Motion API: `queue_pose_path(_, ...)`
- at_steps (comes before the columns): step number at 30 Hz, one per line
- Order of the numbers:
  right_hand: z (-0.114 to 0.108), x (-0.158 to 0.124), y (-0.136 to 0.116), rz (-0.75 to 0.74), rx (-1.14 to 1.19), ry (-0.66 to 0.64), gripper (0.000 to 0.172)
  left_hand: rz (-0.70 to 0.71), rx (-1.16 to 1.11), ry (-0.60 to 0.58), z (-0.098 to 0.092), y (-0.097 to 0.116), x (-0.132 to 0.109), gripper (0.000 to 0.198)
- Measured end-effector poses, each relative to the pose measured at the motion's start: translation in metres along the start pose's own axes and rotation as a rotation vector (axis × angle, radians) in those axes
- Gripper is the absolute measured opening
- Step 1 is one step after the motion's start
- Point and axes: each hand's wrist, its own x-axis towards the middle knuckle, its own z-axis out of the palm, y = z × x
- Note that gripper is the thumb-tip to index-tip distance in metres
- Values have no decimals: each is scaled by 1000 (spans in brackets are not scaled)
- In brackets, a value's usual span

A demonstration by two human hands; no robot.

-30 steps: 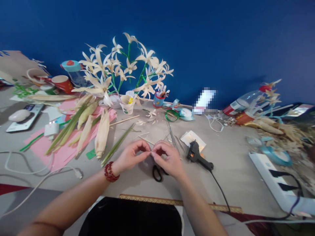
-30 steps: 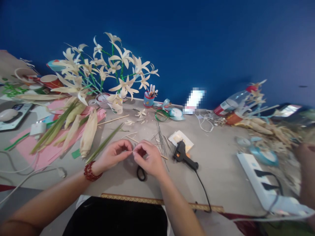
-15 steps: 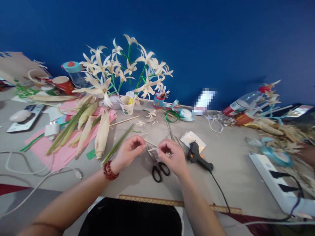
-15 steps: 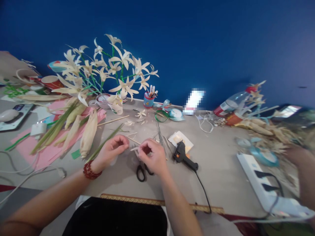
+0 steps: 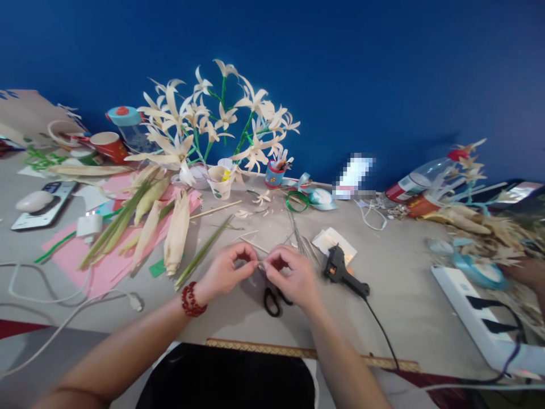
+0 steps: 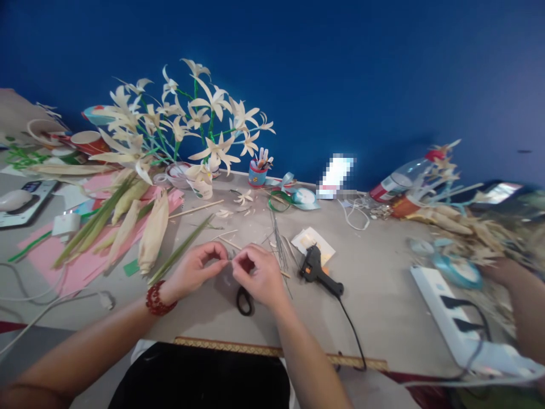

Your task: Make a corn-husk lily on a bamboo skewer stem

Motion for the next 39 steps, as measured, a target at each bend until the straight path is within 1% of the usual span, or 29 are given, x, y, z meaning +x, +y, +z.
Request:
queue_pose_path(8, 3, -1, 3, 59, 37, 92, 10, 51, 154, 67, 1, 0, -1, 6)
queue_pose_path(12, 4, -1, 2, 55, 40, 112, 11, 32, 159, 156, 2, -4, -1, 5)
queue_pose_path(15, 4, -1, 1, 51, 47, 123, 11, 26, 110, 215, 2, -6, -1, 6)
queue_pose_path(17, 4, -1, 2, 49, 50, 111, 10, 39, 67, 191, 1, -5, -1, 7)
queue_pose_path(20, 5, -1, 4, 26, 56, 63, 9, 79, 69, 48, 1, -1, -2, 13)
queue_pose_path(22, 6, -1, 4, 9, 47, 44, 9, 103, 109, 2, 2, 1, -2, 13)
queue_pose_path(31, 8, -2, 4, -11, -25, 39, 10, 144, 269, 121, 4, -1, -4, 6)
queue_pose_path(39, 11, -4, -1, -72, -66, 106, 11, 187, 348, 193, 6, -2, -6, 10)
